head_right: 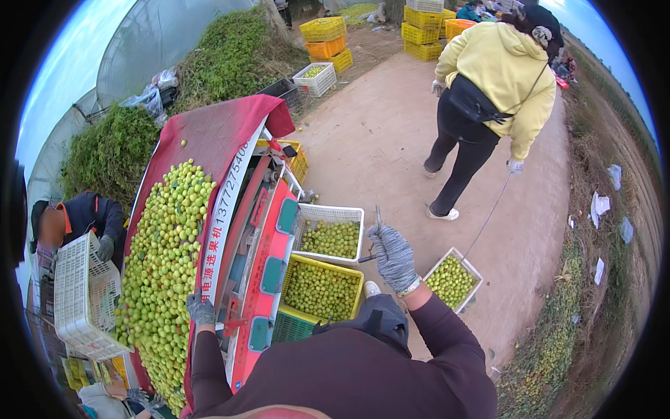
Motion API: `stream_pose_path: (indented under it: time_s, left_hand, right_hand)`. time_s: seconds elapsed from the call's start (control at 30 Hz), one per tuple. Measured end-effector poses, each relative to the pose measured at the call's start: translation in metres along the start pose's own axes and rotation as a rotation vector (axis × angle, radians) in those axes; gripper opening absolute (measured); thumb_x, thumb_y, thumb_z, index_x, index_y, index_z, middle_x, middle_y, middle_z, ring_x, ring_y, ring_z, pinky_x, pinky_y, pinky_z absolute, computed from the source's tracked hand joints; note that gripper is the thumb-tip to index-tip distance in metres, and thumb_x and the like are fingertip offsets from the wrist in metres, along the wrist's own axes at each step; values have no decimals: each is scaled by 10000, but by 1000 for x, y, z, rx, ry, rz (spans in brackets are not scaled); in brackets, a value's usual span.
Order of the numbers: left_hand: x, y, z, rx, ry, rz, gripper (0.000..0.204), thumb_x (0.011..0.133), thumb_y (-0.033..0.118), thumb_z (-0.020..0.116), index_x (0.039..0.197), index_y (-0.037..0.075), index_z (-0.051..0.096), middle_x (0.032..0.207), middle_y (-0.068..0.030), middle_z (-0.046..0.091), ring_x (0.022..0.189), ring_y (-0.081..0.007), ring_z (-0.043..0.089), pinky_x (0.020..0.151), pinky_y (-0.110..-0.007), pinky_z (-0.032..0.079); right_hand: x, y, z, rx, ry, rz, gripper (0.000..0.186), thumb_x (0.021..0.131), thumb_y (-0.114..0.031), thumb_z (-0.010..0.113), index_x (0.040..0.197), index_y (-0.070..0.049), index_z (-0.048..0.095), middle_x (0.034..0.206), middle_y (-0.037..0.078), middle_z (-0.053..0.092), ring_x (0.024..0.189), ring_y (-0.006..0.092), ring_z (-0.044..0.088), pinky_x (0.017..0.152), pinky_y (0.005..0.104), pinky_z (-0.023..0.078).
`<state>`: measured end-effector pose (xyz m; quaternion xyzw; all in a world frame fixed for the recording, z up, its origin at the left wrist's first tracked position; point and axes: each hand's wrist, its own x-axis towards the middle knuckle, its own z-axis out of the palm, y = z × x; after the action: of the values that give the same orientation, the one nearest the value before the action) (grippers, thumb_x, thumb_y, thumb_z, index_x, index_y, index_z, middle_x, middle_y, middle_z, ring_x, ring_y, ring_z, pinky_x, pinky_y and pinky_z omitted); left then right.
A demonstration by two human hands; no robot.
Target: The person sorts green plums on a red conveyor belt, removing leaves and placing the fruit into yellow and white crates. The person also moves and stacks empty crates and uses a long metal hook to adjust the conveyor belt.
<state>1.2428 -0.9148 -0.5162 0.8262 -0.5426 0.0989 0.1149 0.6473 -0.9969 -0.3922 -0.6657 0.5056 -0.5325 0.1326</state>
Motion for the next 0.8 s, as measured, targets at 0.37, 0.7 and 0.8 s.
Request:
stream_pose_path:
  time_s: [0.37, 0.7, 0.8]
  left_hand:
    - [-17, 52, 5, -741, -272, -226, 478, 815, 164, 591, 1289, 101, 572, 1193, -218, 589, 1185, -352, 520, 1062, -450, 355]
    - [-153, 240, -51, -827, -341, -185, 626, 908, 311, 620, 1438, 74, 383, 1361, -218, 456, 1198, -361, 520, 1013, -413, 449]
    - [-177, 245, -79, -911, -310, -132, 617, 911, 287, 622, 1438, 77, 380, 1366, -212, 457, 1195, -365, 526, 1011, -417, 449]
  right_hand:
    - [22, 11, 38, -105, -270, -225, 125, 924, 1, 553, 1006, -4, 648, 907, 142, 682, 809, 273, 658, 745, 354, 535]
    - [-5, -54, 99, 390, -754, -138, 128, 955, -25, 545, 1022, 8, 648, 876, 111, 670, 765, 189, 633, 736, 316, 531]
    - [-32, -95, 128, 460, -826, -288, 129, 941, -16, 560, 1032, 5, 650, 885, 120, 676, 772, 219, 643, 735, 341, 524]
